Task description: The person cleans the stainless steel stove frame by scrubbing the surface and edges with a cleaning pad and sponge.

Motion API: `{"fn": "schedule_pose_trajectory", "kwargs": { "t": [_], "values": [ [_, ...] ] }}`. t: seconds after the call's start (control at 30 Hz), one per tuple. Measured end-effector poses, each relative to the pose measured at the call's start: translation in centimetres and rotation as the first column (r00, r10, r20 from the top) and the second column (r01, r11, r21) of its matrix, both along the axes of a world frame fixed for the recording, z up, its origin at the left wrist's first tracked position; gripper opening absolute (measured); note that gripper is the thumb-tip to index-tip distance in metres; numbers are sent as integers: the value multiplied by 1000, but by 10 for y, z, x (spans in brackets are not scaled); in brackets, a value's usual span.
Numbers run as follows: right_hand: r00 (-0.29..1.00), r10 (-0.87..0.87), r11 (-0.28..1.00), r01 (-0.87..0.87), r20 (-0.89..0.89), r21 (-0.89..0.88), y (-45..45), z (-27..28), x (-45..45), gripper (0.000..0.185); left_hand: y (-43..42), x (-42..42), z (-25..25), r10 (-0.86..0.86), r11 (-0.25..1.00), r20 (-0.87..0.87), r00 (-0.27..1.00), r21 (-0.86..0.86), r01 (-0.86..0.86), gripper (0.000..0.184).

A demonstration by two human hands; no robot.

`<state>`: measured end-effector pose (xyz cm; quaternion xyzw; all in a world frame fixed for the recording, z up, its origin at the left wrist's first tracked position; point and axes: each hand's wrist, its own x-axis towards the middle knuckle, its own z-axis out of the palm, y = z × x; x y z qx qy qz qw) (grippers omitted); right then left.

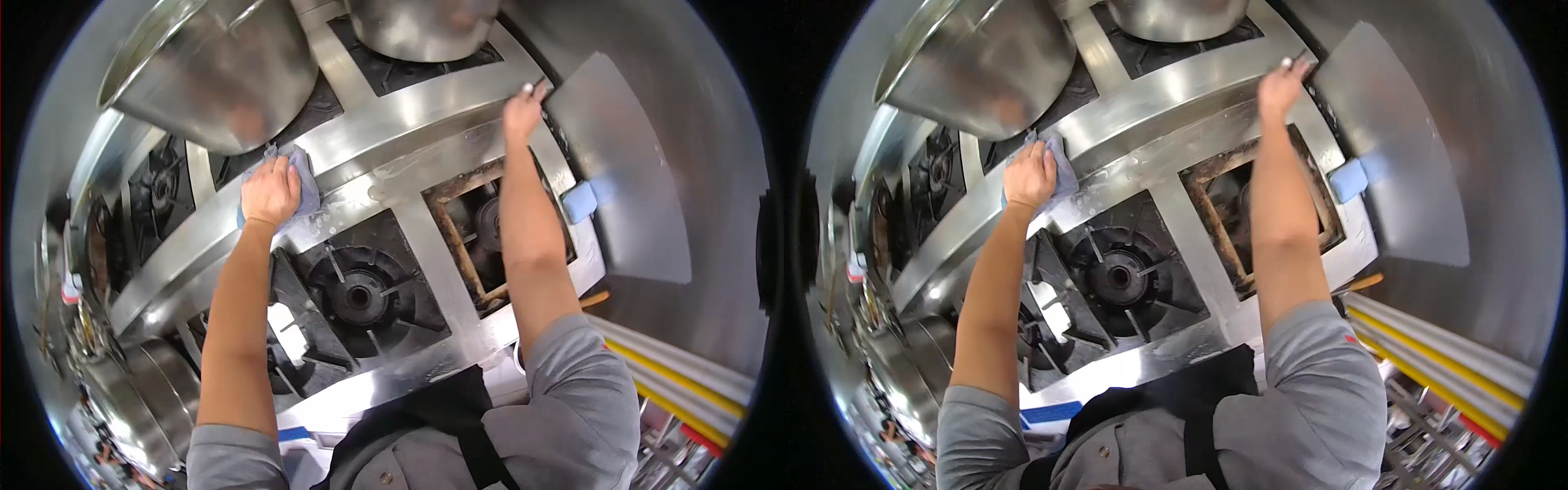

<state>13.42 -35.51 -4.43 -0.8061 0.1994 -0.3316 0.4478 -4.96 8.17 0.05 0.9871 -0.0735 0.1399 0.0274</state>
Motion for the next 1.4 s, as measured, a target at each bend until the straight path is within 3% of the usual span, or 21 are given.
{"fn": "schedule_pose_trajectory", "kwargs": {
  "t": [0.03, 0.1, 0.13, 0.2, 0.23, 0.27, 0.4, 0.5, 0.53, 0.57, 0.67, 0.73, 0.87, 0.97, 1.0, 1.07, 1.1, 1.2, 1.27, 1.33, 1.4],
  "values": [
    [999, 7, 983, 1, -40, 185, 13, -4, 1, 59, 0, -1, 0, 3, 1000, 17, 1000, 4, -3, 23],
    [999, 34, 959, -22, -37, 284, 72, -4, -20, 68, 2, 0, -7, -14, 1000, 65, 998, 14, 14, 23],
    [999, -30, 983, 24, 30, 181, 109, -9, -26, 70, 4, 0, -8, -64, 998, 59, 996, 31, 62, 23],
    [998, -42, 953, 24, 55, 303, 179, 6, -60, 76, 3, 2, -8, -6, 1000, 20, 1000, 30, 6, 24],
    [993, -76, 975, 55, 89, 216, 213, -10, -68, 77, 3, 1, -7, -3, 999, 14, 1000, 42, 2, 26],
    [999, -41, 955, 35, 16, 295, 243, 6, -95, 79, 2, 2, -7, -31, 998, 12, 999, 53, 30, 26],
    [984, 140, 888, -173, 108, 425, 323, 10, -169, 83, 4, 1, -12, -36, 998, 96, 995, 55, 31, 30],
    [976, 189, 896, -217, 111, 387, 326, -3, -176, 85, 5, 2, -13, -36, 997, 74, 997, 69, 31, 31],
    [985, 134, 933, -161, 104, 321, 308, -13, -160, 86, 4, 3, -14, -47, 996, 74, 996, 77, 42, 31],
    [996, 80, 931, -91, 45, 353, 283, -23, -137, 87, 5, 3, -15, -46, 997, 88, 995, 72, 40, 31],
    [994, 34, 930, -71, 108, 361, 170, -24, -78, 84, 4, 1, -9, -20, 996, 71, 997, 86, 14, 32],
    [989, 9, 838, -90, 150, 538, 132, -24, -55, 84, 2, 1, -12, -31, 997, 84, 996, 72, 25, 32],
    [990, -38, 907, -24, 137, 420, 218, -36, -92, 92, 3, 1, -15, -21, 995, 107, 994, 100, 11, 34],
    [984, 148, 874, -178, 103, 452, 345, -26, -186, 96, 5, 2, -17, -8, 996, 94, 996, 84, 0, 36],
    [960, 190, 827, -270, 206, 493, 375, -38, -206, 98, 5, 2, -20, -10, 997, 94, 995, 79, 3, 36],
    [968, 188, 868, -242, 165, 433, 358, -40, -199, 97, 12, 5, -24, -57, 996, 134, 989, 77, 47, 37],
    [979, 143, 872, -195, 147, 449, 333, -44, -181, 93, 9, 4, -18, -6, 996, 60, 998, 94, 0, 38],
    [993, 18, 849, -78, 119, 523, 224, -42, -106, 84, 9, 3, -18, -23, 996, 73, 997, 88, 17, 38],
    [991, 10, 799, -87, 132, 595, 196, -35, -98, 83, 5, -1, -13, 2, 995, 41, 999, 104, -6, 38],
    [991, 35, 837, -98, 126, 538, 241, -37, -120, 79, 2, 0, -13, 19, 993, 30, 999, 119, -22, 37],
    [965, 211, 849, -260, 156, 460, 324, -33, -178, 84, 6, 4, -18, 0, 995, 88, 996, 103, -9, 35]
  ]
}}
